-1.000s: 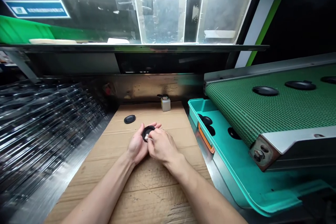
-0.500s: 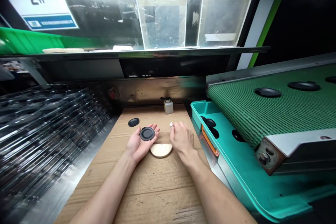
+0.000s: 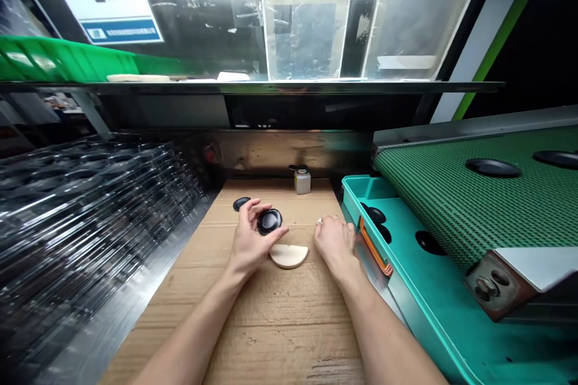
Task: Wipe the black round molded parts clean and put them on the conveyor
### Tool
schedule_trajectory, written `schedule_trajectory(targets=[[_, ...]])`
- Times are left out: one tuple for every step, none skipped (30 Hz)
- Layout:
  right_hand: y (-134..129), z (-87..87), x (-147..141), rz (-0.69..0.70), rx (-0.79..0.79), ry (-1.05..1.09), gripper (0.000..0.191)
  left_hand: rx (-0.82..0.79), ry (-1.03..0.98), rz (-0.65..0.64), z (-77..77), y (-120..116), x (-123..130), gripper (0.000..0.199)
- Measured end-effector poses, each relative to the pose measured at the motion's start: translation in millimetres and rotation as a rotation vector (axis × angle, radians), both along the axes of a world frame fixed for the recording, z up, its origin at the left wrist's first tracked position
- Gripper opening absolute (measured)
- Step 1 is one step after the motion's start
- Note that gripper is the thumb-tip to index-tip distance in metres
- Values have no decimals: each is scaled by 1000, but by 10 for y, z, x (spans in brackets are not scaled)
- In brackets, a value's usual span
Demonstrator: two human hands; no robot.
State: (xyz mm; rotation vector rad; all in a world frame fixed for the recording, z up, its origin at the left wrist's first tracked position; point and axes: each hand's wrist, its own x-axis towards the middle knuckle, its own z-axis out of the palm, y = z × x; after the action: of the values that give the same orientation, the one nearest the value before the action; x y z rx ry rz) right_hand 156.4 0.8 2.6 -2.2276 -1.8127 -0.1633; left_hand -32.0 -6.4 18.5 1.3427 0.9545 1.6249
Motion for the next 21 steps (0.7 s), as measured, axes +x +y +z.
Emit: schedule_trajectory(targets=[[0, 5, 24, -10, 0, -24, 30, 69, 96, 27, 6, -37, 22, 81], [-1, 10, 48, -16, 3, -48, 29, 117, 174, 48, 12, -66, 37, 82], [-5, 14, 69, -17, 10, -69, 28, 147, 238, 66, 15, -87, 45, 85], [-10, 17, 85, -13, 16, -84, 27, 166, 291, 81, 15, -100, 46, 87], [-16, 19, 93, -4, 21, -92, 26, 179, 336, 93, 13, -104, 41, 90], [-24, 18, 93, 9, 24, -94, 26, 188, 374, 102, 7, -101, 33, 92], [-33, 15, 87, 23, 25, -91, 25, 194, 403, 110, -2, -94, 23, 93], [-43, 11, 74, 39, 22, -86, 24, 198, 426, 115, -12, -86, 14, 94], [-53, 7, 59, 55, 20, -79, 23, 201, 447, 119, -22, -79, 6, 94], [-63, 3, 43, 69, 19, -72, 22, 203, 464, 123, -32, -76, 3, 94], [-73, 1, 28, 80, 18, -67, 22, 204, 478, 129, -39, -77, 4, 94], [-81, 3, 16, 85, 19, -65, 21, 205, 488, 137, -44, -82, 8, 94], [-89, 11, 6, 83, 29, -65, 21, 206, 492, 145, -45, -90, 13, 94], [-95, 24, -4, 78, 51, -64, 21, 206, 489, 150, -44, -96, 16, 93], [-100, 43, -16, 81, 83, -54, 21, 201, 480, 148, -39, -96, 13, 88], [-105, 64, -33, 111, 113, -25, 22, 187, 467, 141, -32, -87, -1, 78], [-112, 86, -58, 181, 133, 28, 23, 158, 457, 129, -23, -65, -30, 62], [-123, 104, -93, 292, 133, 102, 23, 110, 453, 118, -11, -33, -78, 45], [-139, 116, -138, 437, 110, 185, 24, 47, 466, 119, 4, 8, -144, 33], [-161, 117, -191, 592, 70, 259, 25, -20, 507, 135, 21, 52, -229, 34], [-187, 108, -250, 730, 26, 311, 30, -78, 581, 160, 38, 94, -330, 39]])
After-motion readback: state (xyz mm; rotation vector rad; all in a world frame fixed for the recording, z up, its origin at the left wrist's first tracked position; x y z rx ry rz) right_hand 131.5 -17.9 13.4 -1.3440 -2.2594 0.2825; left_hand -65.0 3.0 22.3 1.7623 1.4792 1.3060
